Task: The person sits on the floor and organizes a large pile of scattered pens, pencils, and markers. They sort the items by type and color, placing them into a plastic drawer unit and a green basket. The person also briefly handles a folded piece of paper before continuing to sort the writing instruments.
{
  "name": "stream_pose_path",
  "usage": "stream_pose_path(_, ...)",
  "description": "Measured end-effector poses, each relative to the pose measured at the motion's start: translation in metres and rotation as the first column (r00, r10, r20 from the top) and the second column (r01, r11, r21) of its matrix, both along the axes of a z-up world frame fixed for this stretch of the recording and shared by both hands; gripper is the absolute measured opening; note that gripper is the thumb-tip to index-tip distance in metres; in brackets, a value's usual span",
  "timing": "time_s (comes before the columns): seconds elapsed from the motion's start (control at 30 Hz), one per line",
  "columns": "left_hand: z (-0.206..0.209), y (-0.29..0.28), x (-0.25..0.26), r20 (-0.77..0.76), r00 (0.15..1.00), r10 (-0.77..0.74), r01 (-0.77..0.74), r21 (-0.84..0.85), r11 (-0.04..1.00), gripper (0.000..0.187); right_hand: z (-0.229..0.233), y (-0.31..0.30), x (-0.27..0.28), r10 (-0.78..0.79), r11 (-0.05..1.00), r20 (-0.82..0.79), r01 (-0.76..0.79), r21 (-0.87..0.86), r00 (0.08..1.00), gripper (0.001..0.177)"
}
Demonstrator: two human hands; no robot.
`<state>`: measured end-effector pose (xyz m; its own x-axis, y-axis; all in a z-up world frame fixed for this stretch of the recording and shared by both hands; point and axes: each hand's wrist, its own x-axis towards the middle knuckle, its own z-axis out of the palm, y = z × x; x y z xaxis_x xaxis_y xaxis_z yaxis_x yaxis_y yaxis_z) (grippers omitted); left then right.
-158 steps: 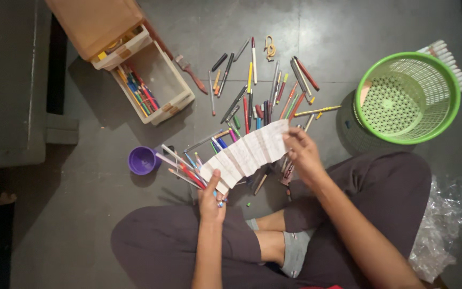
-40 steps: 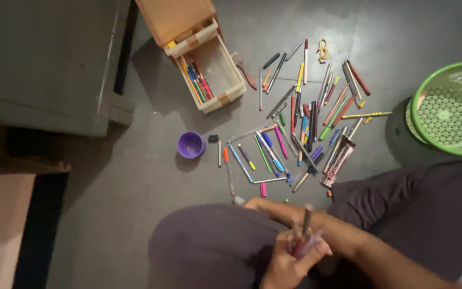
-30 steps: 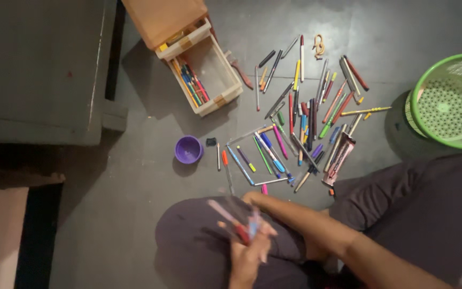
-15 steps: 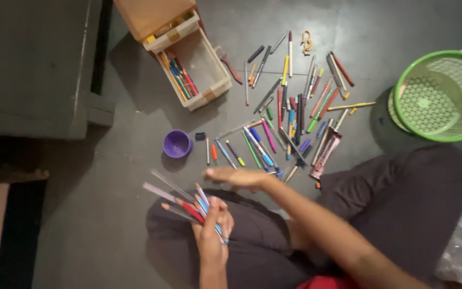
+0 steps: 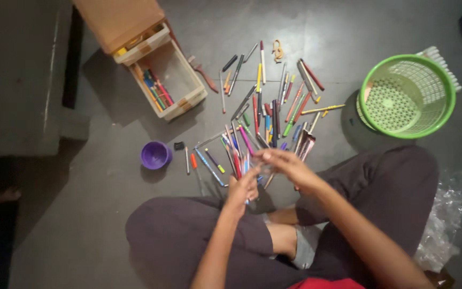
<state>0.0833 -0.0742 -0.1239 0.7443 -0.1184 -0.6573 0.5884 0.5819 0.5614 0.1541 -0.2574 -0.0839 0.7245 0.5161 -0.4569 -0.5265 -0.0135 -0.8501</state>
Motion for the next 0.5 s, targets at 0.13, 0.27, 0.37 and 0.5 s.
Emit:
stream_pose_path(0.13,-0.047,-0.030,-0.021,0.264,0.962,-0.073,-0.015,0.318,0.948,0.018,-0.021,0.022,-0.030,0.027,0.997,0.064,-0.022,-0.078,0.998,0.044)
stream_pose_path(0.27,-0.078,-0.042,-0.039,0.369,0.904,-0.217,0.026,0.458,0.889,0.043,-0.033,0.030,-0.049,-0.013,0.992,-0.021,0.010,-0.129,1.000,0.036)
stream_pose_path(0.37,-0.090,-0.038,-0.044,0.097,0.922,-0.375,0.360,0.144,0.922,0.023,-0.039,0.023,-0.045,-0.043,0.995,-0.066,0.037,-0.097,0.997,0.040)
stream_pose_path(0.5,-0.064,-0.045,-0.037,0.009,0.874,-0.486,0.485,-0.080,0.871,0.031,-0.037,0.018,-0.037,-0.272,0.960,-0.294,0.279,-0.020,0.916,0.032)
